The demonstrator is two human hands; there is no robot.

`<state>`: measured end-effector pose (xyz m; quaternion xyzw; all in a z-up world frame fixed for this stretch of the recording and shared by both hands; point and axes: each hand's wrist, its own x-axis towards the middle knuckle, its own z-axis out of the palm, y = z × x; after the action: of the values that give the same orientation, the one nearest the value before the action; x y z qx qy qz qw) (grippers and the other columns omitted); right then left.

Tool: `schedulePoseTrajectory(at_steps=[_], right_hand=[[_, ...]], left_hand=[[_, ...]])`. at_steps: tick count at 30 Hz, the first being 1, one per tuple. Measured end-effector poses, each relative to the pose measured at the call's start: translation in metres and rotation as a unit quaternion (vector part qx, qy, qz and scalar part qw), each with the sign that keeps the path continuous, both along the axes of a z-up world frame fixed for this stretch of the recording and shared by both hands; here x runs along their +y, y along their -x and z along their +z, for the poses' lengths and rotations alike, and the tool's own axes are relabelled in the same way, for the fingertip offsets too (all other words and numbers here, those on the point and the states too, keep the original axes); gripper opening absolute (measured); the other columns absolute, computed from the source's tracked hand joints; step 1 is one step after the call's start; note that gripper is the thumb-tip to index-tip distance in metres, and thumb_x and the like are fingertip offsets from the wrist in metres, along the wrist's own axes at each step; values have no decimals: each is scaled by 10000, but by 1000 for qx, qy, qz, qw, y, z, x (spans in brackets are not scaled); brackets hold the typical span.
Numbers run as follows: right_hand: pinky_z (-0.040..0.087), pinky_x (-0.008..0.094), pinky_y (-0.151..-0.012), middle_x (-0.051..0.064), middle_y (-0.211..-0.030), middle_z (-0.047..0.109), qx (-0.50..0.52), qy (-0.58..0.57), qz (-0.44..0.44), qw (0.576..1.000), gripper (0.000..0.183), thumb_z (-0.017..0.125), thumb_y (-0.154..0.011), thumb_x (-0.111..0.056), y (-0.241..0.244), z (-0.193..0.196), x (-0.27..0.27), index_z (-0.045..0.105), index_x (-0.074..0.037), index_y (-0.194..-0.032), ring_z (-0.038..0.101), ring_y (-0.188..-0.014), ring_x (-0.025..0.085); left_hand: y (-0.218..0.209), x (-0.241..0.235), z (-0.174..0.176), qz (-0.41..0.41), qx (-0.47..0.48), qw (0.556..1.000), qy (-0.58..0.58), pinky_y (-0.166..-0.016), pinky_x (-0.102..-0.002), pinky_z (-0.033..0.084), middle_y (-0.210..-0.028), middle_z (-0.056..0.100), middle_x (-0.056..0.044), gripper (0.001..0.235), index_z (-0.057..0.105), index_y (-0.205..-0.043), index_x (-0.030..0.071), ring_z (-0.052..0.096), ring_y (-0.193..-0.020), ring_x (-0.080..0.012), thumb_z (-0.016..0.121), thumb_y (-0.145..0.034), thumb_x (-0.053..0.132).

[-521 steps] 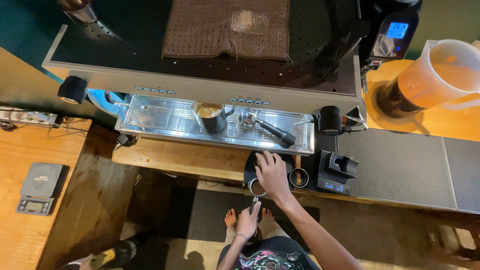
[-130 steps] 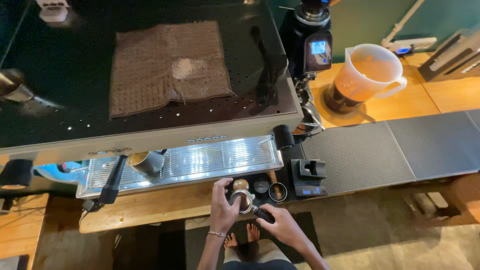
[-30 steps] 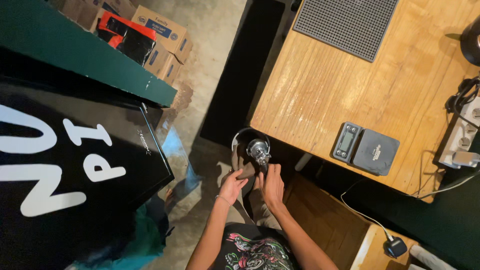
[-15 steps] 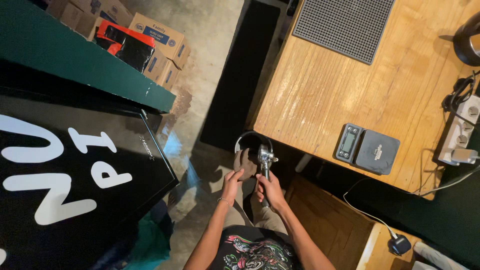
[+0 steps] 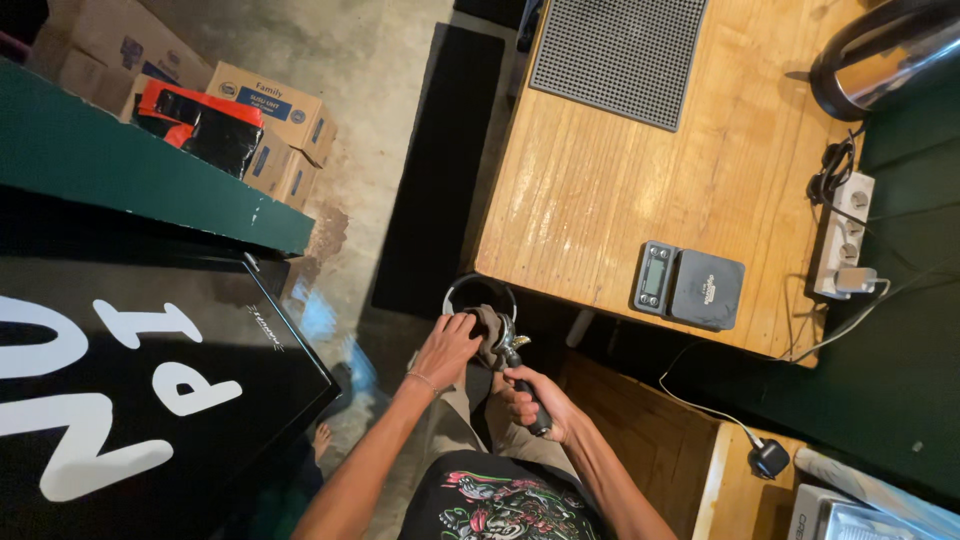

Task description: The person prepares an espresso by cleaning the portafilter, grinding coffee beans into it, and tamping the grounds. They then lock the portafilter into the espresso machine and place a cup underneath to brew the shot.

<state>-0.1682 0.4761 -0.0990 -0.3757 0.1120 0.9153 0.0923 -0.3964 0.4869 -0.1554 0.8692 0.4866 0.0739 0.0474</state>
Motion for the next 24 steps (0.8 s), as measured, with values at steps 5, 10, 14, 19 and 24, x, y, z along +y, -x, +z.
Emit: schedulePoseTrajectory(at_steps=[5, 10, 14, 19, 24], right_hand=[[398, 221, -352, -54, -593, 390, -201, -102, 50, 973, 148, 665, -1007, -212, 9, 10, 10, 531, -150, -1027, 414, -411, 55], [419, 243, -360, -37, -592, 395, -219, -111, 38, 969, 218, 667, -1005, -196, 13, -12, 6, 502, -147, -1139, 435, -410, 77], [463, 276, -352, 9, -590, 443, -306, -189, 86, 929, 239, 647, -973, -180, 29, 25, 8, 535, -64, -1149, 485, -403, 119], [513, 318, -310, 89, -553, 529, -355, -293, 159, 874, 196, 634, -952, -160, 31, 31, 6, 595, -18, -1081, 560, -357, 182], [433, 289, -332, 33, -569, 404, -291, -225, 51, 928, 223, 640, -975, -173, 30, 58, 10, 583, -40, -1145, 451, -382, 135]], left_hand=[[2, 4, -12, -30, -119, 992, 29, -1029, -453, 402, -1104, 570, -137, 49, 654, -892, 27, 522, -1202, -315, 683, -901, 66], [-13, 2, -6, 6, -282, 950, 135, -1115, -443, 426, -1176, 707, -197, 124, 710, -876, -61, 573, -1331, -325, 686, -893, 59], [-38, -6, -40, 279, -503, 725, 381, -1145, -481, 442, -1278, 699, -170, 259, 717, -1160, 10, 576, -1300, -319, 554, -989, 117], [-56, -3, -120, 449, -590, 554, 379, -1118, -445, 455, -1322, 708, -103, 307, 715, -1188, 34, 575, -1242, -181, 527, -995, 182], [-49, 11, -90, 482, -604, 531, 349, -1064, -453, 515, -1314, 697, -148, 413, 694, -1300, 57, 619, -1231, -250, 508, -935, 107]])
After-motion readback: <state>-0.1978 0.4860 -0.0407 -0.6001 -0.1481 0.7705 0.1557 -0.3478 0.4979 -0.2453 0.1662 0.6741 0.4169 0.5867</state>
